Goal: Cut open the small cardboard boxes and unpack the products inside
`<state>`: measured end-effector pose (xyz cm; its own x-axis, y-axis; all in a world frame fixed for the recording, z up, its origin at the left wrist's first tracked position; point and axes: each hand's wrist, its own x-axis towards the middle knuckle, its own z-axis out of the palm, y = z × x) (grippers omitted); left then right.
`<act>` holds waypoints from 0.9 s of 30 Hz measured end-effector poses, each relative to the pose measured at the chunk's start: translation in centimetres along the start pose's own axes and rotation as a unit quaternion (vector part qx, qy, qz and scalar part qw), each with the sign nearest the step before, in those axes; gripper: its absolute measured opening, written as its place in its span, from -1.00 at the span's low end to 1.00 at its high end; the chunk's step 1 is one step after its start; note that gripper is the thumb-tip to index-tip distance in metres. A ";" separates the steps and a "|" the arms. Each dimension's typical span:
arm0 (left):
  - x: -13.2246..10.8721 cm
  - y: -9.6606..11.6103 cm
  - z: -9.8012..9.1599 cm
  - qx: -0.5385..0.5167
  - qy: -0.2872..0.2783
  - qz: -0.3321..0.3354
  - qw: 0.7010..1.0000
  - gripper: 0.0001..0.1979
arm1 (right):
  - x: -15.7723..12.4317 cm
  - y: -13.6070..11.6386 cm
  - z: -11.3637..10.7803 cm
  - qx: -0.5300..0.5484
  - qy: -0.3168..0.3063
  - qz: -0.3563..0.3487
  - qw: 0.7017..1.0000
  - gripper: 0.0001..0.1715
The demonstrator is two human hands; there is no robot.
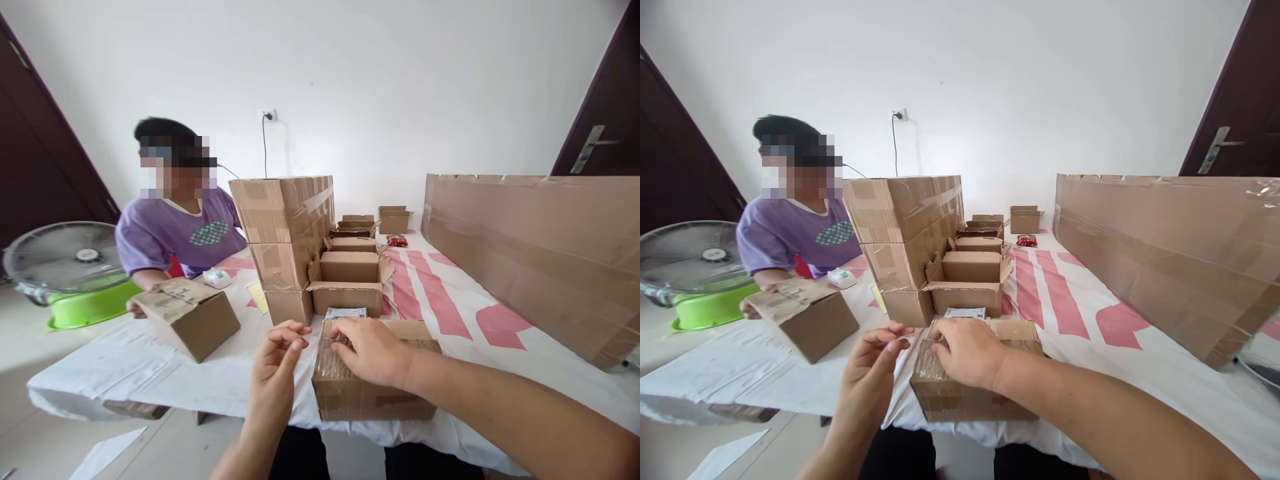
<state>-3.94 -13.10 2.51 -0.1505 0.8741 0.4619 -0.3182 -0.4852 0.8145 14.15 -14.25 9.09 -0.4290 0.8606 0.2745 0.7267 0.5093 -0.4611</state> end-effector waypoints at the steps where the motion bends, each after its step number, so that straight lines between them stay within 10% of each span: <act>1: -0.3 0.1 0.1 0.030 -0.034 0.009 0.999 -0.83 | 0.0 0.0 0.0 0.018 0.010 -0.014 1.000 -0.81; 4: -0.9 0.0 0.4 0.100 -0.114 0.022 0.988 -0.87 | -0.2 0.1 0.1 0.051 0.054 -0.080 0.994 -0.57; 9: -1.1 -1.4 0.6 0.146 -0.113 0.052 0.981 -0.88 | -0.6 0.6 -0.4 0.003 0.097 -0.158 0.983 -0.89; 19: -1.5 -2.3 0.9 0.161 -0.076 0.053 0.983 -0.62 | 1.8 8.7 -8.2 0.147 0.304 0.080 0.938 -0.79; 27: -2.0 -1.6 1.6 0.138 -0.051 0.007 0.989 -0.49 | -4.9 7.3 -7.0 0.154 0.280 0.082 0.944 -0.65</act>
<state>-1.61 -14.10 0.80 -0.0529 0.8670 0.4955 -0.0468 -0.4978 0.8660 25.34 -14.71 10.30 0.0897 0.8363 0.5409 0.5318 0.4190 -0.7360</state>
